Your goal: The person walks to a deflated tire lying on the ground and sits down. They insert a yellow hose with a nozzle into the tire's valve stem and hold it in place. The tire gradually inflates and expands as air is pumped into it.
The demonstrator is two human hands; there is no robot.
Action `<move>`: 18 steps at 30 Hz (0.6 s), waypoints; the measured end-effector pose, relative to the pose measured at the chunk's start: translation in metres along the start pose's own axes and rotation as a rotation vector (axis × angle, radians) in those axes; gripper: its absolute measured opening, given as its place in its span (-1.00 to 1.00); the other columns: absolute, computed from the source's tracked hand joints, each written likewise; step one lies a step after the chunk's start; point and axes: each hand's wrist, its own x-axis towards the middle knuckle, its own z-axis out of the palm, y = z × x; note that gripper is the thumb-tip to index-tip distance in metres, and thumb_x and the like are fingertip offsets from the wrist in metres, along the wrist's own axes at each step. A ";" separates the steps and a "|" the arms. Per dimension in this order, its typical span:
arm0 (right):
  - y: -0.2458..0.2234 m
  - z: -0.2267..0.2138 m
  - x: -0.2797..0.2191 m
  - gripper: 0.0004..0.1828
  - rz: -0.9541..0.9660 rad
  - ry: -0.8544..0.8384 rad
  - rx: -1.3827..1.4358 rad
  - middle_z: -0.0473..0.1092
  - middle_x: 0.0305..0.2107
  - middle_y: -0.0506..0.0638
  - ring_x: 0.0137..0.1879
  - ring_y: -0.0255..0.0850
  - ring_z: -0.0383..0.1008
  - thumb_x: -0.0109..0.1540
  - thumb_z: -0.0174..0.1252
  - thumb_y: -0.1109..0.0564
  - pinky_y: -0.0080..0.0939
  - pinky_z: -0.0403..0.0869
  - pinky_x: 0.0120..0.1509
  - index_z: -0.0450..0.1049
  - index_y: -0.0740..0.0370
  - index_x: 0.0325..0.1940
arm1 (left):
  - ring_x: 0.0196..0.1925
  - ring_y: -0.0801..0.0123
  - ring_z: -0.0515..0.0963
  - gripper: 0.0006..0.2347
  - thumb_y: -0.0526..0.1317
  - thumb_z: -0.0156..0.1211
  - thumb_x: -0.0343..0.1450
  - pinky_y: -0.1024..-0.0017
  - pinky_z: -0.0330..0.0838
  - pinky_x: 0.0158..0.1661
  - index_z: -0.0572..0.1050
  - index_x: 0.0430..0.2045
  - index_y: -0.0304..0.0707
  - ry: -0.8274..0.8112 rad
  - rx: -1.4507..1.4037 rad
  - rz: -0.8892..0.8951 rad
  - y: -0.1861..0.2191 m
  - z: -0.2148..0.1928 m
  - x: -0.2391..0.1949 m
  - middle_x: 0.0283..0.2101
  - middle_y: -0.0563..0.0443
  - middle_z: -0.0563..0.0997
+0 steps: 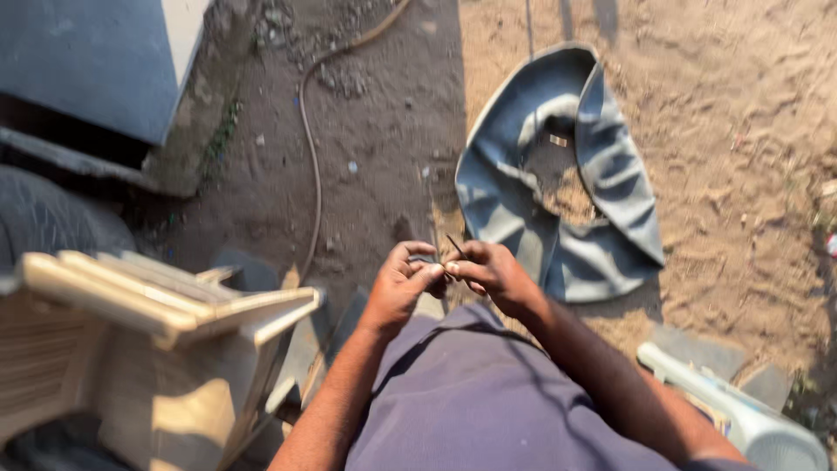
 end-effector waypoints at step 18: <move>-0.196 -0.234 0.294 -0.79 -0.006 0.474 0.276 0.58 -0.33 0.07 -0.44 -0.41 0.43 0.21 0.25 0.21 -0.41 0.30 -0.48 0.55 0.28 -0.07 | -0.17 0.38 0.66 -0.67 -0.14 0.33 0.38 0.38 0.54 -0.12 0.55 -0.06 -0.39 -0.096 0.887 -0.033 0.265 0.023 0.460 -0.18 -0.12 0.67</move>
